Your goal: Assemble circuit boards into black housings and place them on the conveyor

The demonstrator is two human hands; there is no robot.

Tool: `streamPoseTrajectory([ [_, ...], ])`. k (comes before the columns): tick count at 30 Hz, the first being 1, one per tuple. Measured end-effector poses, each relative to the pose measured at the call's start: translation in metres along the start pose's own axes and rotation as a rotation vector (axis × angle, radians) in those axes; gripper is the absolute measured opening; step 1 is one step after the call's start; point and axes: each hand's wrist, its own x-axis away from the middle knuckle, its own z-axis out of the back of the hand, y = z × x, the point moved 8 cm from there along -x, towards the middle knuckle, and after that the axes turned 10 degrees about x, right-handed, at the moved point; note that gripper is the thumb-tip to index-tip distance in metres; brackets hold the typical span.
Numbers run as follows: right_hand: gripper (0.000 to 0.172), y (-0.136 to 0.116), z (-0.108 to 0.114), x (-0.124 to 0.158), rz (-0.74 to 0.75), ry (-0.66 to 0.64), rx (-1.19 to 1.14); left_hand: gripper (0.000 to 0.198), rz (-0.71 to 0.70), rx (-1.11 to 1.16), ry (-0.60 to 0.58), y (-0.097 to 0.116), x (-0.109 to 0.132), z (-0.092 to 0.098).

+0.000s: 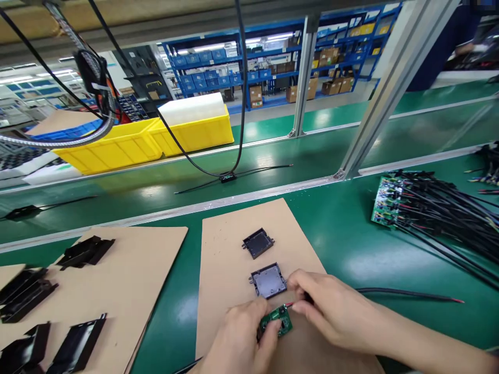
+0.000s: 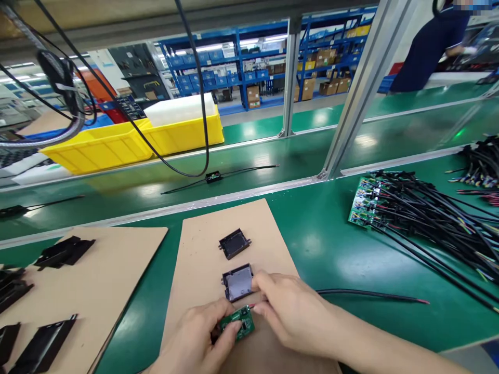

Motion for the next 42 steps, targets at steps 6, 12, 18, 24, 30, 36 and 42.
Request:
streamPoseTrajectory([
  [6,0.037,-0.047,-0.003,-0.031,0.255,0.035,0.457,0.012,0.123,0.147,0.035,-0.01,-0.024,0.023],
  [12,0.008,-0.011,0.009,-0.062,0.354,0.022,0.448,0.036,0.129,0.02,0.071,-0.021,-0.025,0.049],
  [18,0.003,0.008,-0.022,-0.069,0.33,-0.05,0.376,0.05,0.138,-0.15,0.013,-0.038,-0.025,0.027],
  [24,0.018,0.006,-0.036,-0.062,0.321,-0.079,0.418,0.052,0.117,-0.099,0.009,-0.047,-0.025,0.024],
  [30,0.007,0.008,-0.036,-0.062,0.31,-0.071,0.477,0.051,0.091,-0.081,0.031,-0.048,-0.024,0.023],
  [36,0.016,0.008,-0.04,-0.061,0.202,-0.026,0.486,0.051,0.119,-0.006,0.032,-0.049,-0.023,0.023],
  [42,0.014,0.012,-0.043,-0.065,0.179,-0.074,0.354,0.027,0.28,0.304,-0.183,-0.062,-0.022,0.041],
])
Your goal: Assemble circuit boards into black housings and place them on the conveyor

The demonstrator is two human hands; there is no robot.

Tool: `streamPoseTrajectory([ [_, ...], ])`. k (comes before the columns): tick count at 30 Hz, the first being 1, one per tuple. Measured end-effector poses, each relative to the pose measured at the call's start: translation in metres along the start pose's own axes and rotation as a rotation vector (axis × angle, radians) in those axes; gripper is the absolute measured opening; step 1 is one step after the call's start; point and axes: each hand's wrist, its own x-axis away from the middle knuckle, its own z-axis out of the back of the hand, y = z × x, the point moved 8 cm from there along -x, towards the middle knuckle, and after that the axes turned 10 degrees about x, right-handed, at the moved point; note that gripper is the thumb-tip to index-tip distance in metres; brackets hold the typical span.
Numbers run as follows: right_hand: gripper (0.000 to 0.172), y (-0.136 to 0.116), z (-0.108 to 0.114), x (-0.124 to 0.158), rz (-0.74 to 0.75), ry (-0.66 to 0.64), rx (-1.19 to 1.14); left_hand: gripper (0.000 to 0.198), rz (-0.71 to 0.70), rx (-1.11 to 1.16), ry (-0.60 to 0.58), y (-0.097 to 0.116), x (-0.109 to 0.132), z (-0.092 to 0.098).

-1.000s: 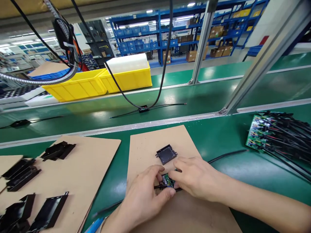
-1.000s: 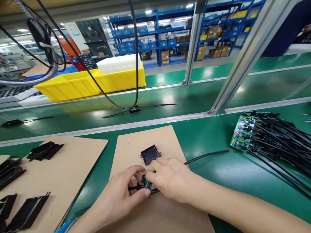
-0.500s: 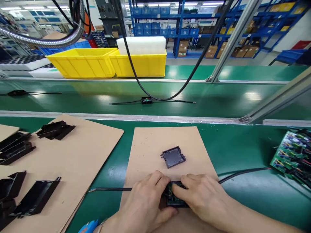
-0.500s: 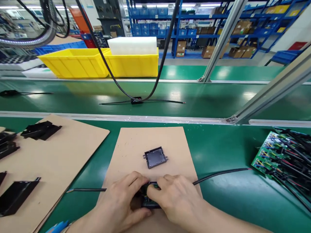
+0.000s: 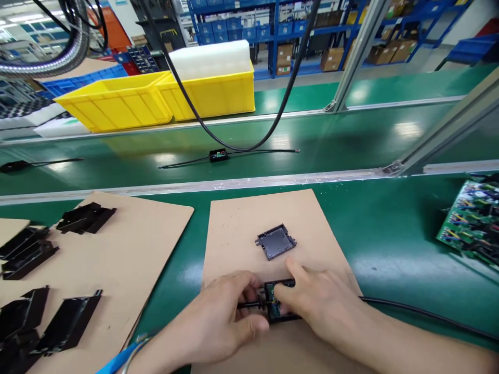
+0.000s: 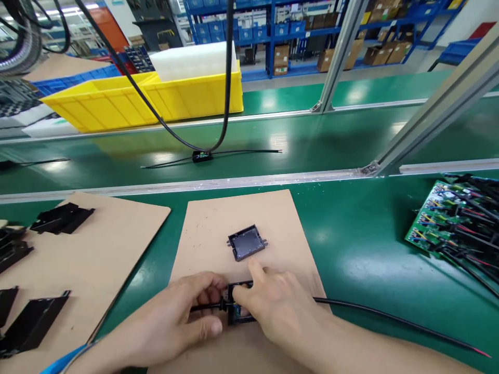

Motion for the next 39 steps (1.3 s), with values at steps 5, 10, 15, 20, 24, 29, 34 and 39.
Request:
streamPoseTrajectory([
  [5,0.012,0.002,-0.006,0.005,-0.013,-0.009,-0.133,0.018,0.359,0.349,-0.325,-0.026,-0.002,-0.018],
  [10,0.01,-0.004,0.001,0.014,-0.021,-0.011,-0.243,0.011,0.007,-0.072,0.004,-0.003,0.005,-0.018],
  [15,0.009,-0.002,0.008,0.013,-0.035,0.009,-0.253,0.022,-0.577,-0.605,0.426,0.027,0.037,-0.029],
  [20,0.007,-0.004,0.007,0.013,-0.033,0.08,-0.228,0.023,-0.659,-0.916,0.461,0.021,0.044,-0.045],
  [24,0.009,-0.008,0.006,0.015,-0.004,0.128,-0.202,0.03,-0.662,-1.274,0.462,0.024,0.047,-0.065],
  [29,0.006,-0.008,0.002,0.012,0.001,0.118,-0.208,0.033,-0.55,-1.437,0.396,0.019,0.041,-0.073],
  [34,0.019,-0.005,0.017,-0.003,-0.018,0.062,-0.275,0.036,-0.577,-1.165,0.435,0.014,0.044,-0.058],
  [39,0.031,-0.012,0.02,-0.04,-0.005,-0.284,-0.166,0.033,-0.646,-1.012,0.43,0.009,0.041,-0.05],
])
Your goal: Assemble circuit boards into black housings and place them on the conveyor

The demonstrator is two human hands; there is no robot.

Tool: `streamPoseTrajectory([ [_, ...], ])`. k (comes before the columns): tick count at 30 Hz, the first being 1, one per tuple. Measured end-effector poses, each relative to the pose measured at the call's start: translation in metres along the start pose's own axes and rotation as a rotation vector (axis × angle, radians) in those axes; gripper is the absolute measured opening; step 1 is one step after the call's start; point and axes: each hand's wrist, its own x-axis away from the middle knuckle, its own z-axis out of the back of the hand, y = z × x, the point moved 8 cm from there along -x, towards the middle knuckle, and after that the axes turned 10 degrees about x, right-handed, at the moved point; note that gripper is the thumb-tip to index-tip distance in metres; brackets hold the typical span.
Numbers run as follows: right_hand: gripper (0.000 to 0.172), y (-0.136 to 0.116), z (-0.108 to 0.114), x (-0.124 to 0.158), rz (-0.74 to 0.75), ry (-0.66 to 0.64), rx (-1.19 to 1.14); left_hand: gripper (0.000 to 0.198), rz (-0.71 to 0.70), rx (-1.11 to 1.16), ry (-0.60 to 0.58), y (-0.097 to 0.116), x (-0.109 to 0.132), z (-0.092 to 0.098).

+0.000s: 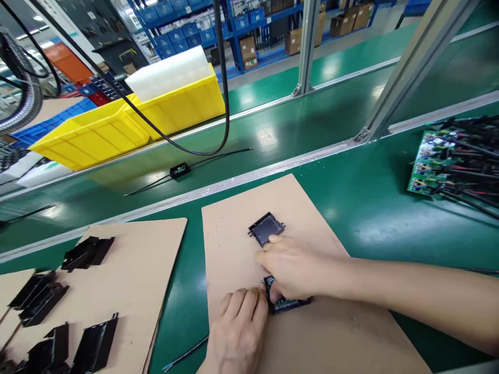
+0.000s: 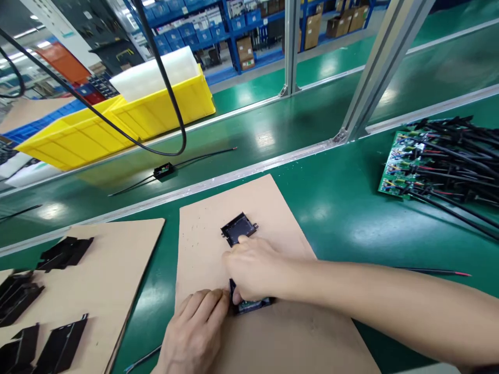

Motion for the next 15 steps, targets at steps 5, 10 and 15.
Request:
streamPoseTrajectory([
  [5,0.042,-0.007,0.0,-0.022,-0.021,-0.398,0.061,0.03,0.065,0.371,-0.002,-0.02,-0.006,-0.005],
  [10,0.031,0.002,0.007,-0.004,-0.008,-0.143,-0.01,0.023,0.149,0.519,-0.047,-0.031,-0.012,0.004],
  [15,0.019,0.03,0.022,0.073,-0.021,0.334,-0.256,0.027,0.078,0.454,-0.023,-0.006,-0.017,0.025],
])
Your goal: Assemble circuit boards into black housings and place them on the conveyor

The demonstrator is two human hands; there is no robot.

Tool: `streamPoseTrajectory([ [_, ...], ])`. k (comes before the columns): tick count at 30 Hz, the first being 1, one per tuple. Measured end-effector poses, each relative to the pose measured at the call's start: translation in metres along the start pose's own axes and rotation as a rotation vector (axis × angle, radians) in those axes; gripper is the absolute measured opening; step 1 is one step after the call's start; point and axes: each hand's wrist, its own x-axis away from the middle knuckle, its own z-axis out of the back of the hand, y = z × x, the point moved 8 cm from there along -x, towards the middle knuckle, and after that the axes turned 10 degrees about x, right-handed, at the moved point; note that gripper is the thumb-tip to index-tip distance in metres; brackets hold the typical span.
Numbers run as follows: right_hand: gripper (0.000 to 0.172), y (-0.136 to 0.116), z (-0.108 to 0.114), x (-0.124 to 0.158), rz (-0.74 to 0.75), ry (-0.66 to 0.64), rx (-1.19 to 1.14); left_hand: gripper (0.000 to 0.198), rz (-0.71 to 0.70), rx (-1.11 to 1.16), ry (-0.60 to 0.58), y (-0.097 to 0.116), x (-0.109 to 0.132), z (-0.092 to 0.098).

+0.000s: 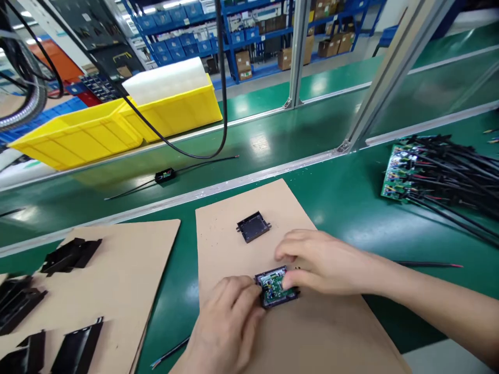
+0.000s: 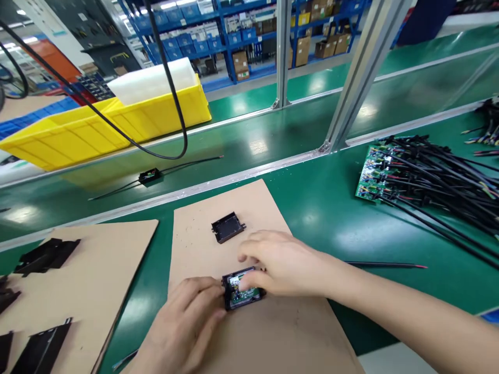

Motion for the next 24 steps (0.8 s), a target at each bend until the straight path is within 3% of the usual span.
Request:
streamPoseTrajectory([
  [2,0.01,0.012,0.007,0.024,-0.082,0.03,0.008,0.029,-0.11,-0.037,-0.024,0.016,-0.003,-0.007],
  [5,0.006,0.019,-0.002,0.042,-0.142,-0.046,0.046,0.038,-0.218,-0.164,-0.098,0.024,-0.007,-0.024],
  [8,0.011,0.022,-0.014,0.044,-0.156,-0.066,0.087,0.044,-0.275,-0.243,-0.147,0.021,-0.009,-0.035],
  [15,0.018,0.015,-0.024,0.028,-0.15,-0.126,0.084,0.031,-0.251,-0.187,-0.135,0.014,-0.006,-0.039],
  [20,0.021,-0.005,-0.037,0.019,0.092,-0.052,0.143,0.03,-0.266,-0.152,0.001,0.013,-0.004,-0.038],
  [24,0.025,-0.003,-0.049,0.026,0.233,-0.008,0.299,0.032,-0.273,-0.173,-0.009,0.016,-0.006,-0.037],
])
